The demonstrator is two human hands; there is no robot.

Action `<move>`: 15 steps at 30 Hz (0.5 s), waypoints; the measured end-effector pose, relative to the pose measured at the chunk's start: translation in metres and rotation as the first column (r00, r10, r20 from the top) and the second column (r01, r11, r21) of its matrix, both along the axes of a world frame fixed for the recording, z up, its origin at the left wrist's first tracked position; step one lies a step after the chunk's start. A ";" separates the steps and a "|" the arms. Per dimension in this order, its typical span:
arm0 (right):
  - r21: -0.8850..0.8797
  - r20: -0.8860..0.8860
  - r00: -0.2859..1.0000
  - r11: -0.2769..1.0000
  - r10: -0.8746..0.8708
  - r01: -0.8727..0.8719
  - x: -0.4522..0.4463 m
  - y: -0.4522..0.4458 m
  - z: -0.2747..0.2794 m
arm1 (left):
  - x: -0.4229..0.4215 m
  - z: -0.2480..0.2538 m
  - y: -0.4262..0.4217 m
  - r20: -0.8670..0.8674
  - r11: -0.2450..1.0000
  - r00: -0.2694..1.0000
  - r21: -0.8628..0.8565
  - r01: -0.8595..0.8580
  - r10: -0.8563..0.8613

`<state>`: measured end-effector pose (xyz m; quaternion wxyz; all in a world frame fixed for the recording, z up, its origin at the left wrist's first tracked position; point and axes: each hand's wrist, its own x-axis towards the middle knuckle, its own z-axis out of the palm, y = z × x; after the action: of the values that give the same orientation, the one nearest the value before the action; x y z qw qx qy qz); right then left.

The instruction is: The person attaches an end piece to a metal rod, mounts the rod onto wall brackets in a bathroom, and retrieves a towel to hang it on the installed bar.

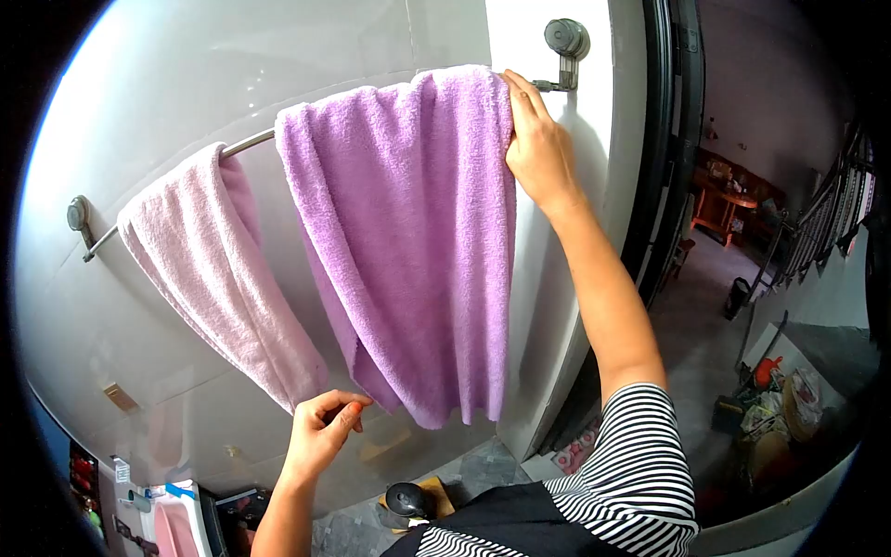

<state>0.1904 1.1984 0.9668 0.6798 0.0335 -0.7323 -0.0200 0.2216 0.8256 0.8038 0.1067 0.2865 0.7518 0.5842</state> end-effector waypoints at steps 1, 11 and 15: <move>0.009 -0.043 0.998 0.999 0.038 -0.037 0.001 -0.002 -0.004 | -0.002 -0.008 -0.001 0.107 0.997 0.994 0.078 -0.016 0.008; -0.011 0.112 0.764 0.770 0.635 -0.638 0.034 -0.059 -0.182 | 0.007 -0.164 0.000 0.831 0.744 0.534 0.455 -0.490 -0.156; -0.426 0.462 0.233 0.445 0.856 -0.788 0.043 -0.116 -0.285 | 0.033 -0.202 0.005 0.900 0.764 0.415 0.362 -0.533 -0.137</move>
<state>0.2333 1.0823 0.6821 0.3039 0.3819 -0.7811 0.3895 0.2550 0.8303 0.6014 0.3126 -0.1459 0.3792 0.8586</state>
